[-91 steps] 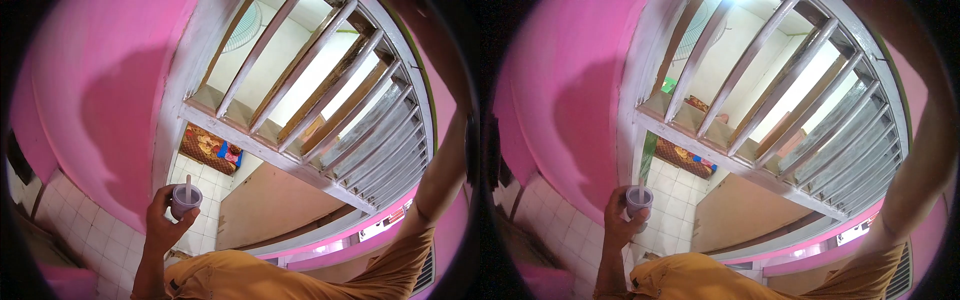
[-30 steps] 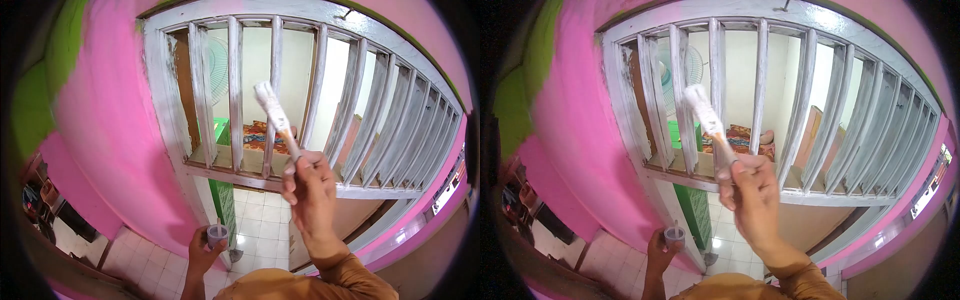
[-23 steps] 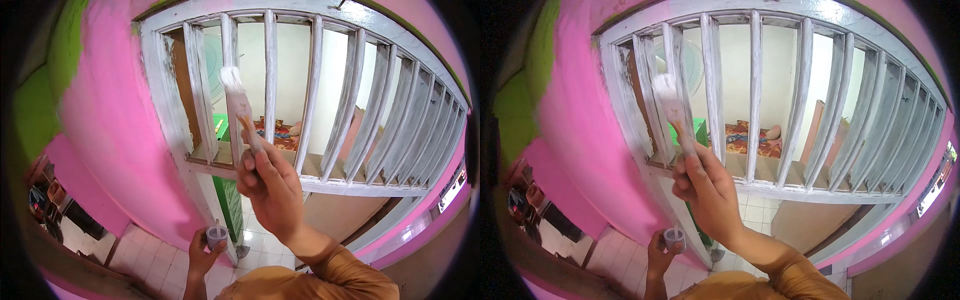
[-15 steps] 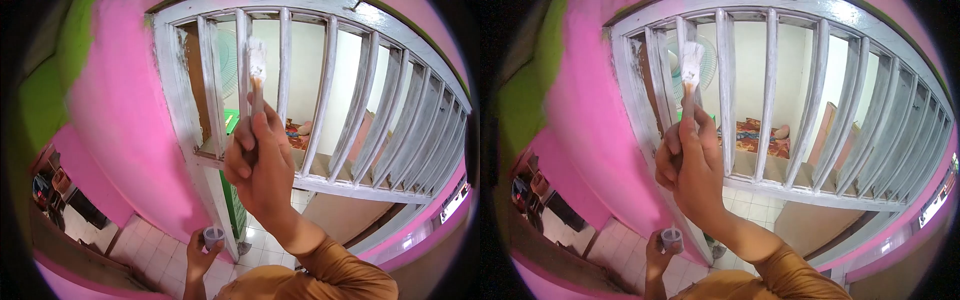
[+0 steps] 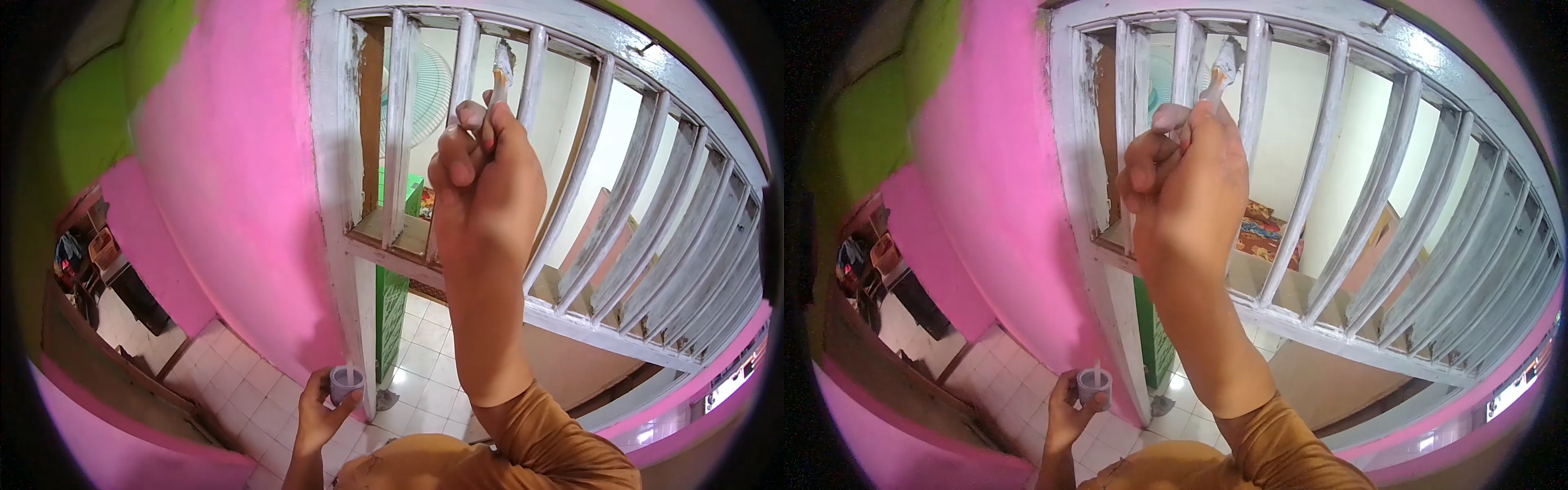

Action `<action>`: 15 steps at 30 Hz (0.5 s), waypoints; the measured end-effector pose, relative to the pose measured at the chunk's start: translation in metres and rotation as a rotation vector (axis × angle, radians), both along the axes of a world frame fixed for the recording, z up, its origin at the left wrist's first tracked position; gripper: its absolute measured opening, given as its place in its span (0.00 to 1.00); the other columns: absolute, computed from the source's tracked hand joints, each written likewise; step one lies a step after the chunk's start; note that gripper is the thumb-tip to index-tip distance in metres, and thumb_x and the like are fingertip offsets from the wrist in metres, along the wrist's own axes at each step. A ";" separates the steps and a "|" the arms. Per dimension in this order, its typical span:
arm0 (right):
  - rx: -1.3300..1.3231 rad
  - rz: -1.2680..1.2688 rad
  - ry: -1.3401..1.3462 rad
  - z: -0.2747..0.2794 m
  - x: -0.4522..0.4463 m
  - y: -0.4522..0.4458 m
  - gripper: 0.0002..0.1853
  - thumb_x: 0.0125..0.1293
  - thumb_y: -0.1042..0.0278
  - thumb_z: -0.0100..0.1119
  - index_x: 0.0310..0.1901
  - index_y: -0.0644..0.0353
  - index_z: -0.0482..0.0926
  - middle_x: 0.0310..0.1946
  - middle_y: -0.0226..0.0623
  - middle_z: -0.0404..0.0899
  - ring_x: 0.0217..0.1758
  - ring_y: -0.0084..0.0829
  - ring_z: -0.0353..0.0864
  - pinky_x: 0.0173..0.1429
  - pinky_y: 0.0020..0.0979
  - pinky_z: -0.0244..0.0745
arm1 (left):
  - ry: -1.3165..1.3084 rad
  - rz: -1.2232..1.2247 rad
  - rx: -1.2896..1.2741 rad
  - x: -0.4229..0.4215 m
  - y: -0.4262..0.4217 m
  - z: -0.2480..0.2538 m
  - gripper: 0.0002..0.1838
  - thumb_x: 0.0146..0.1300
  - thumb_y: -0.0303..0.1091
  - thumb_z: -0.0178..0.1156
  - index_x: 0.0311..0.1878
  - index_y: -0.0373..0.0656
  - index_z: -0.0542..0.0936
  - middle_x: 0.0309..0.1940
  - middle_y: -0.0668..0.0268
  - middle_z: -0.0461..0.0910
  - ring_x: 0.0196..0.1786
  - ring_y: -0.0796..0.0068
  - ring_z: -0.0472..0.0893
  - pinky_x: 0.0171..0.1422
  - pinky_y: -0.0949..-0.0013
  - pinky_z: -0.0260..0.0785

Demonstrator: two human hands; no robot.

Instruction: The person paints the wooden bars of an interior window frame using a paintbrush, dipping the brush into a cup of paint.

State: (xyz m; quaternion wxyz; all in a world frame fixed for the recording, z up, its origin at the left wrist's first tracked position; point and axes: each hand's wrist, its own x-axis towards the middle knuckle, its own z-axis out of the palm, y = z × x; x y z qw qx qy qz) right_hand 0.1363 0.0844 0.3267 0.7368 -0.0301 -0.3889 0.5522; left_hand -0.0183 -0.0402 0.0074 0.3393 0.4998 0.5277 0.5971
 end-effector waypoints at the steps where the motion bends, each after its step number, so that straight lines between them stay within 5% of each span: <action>1: -0.048 -0.028 0.008 0.003 -0.001 0.001 0.15 0.78 0.58 0.45 0.36 0.59 0.68 0.23 0.32 0.68 0.18 0.24 0.62 0.21 0.30 0.57 | 0.005 0.002 0.004 0.000 0.001 -0.001 0.26 0.61 0.24 0.72 0.60 0.34 0.72 0.51 0.59 0.82 0.55 0.70 0.82 0.62 0.65 0.75; 5: 0.007 -0.076 -0.005 0.007 -0.003 0.009 0.15 0.78 0.59 0.45 0.35 0.59 0.68 0.22 0.31 0.66 0.18 0.25 0.62 0.21 0.30 0.57 | -0.009 0.000 -0.028 0.002 0.002 0.003 0.27 0.61 0.23 0.72 0.61 0.34 0.71 0.51 0.59 0.82 0.55 0.69 0.82 0.62 0.65 0.75; 7: 0.020 -0.057 0.013 0.009 -0.004 0.010 0.09 0.78 0.65 0.49 0.38 0.58 0.67 0.31 0.29 0.70 0.21 0.19 0.60 0.23 0.27 0.55 | -0.014 -0.001 -0.030 0.003 0.003 0.005 0.27 0.61 0.23 0.72 0.61 0.34 0.71 0.51 0.59 0.82 0.55 0.69 0.82 0.62 0.65 0.75; 15: 0.096 -0.104 0.028 0.014 -0.006 0.019 0.10 0.77 0.64 0.50 0.37 0.57 0.67 0.29 0.27 0.66 0.22 0.19 0.59 0.24 0.27 0.55 | -0.007 -0.023 -0.042 0.004 0.005 0.005 0.28 0.60 0.22 0.72 0.61 0.34 0.71 0.51 0.59 0.82 0.55 0.70 0.82 0.62 0.65 0.74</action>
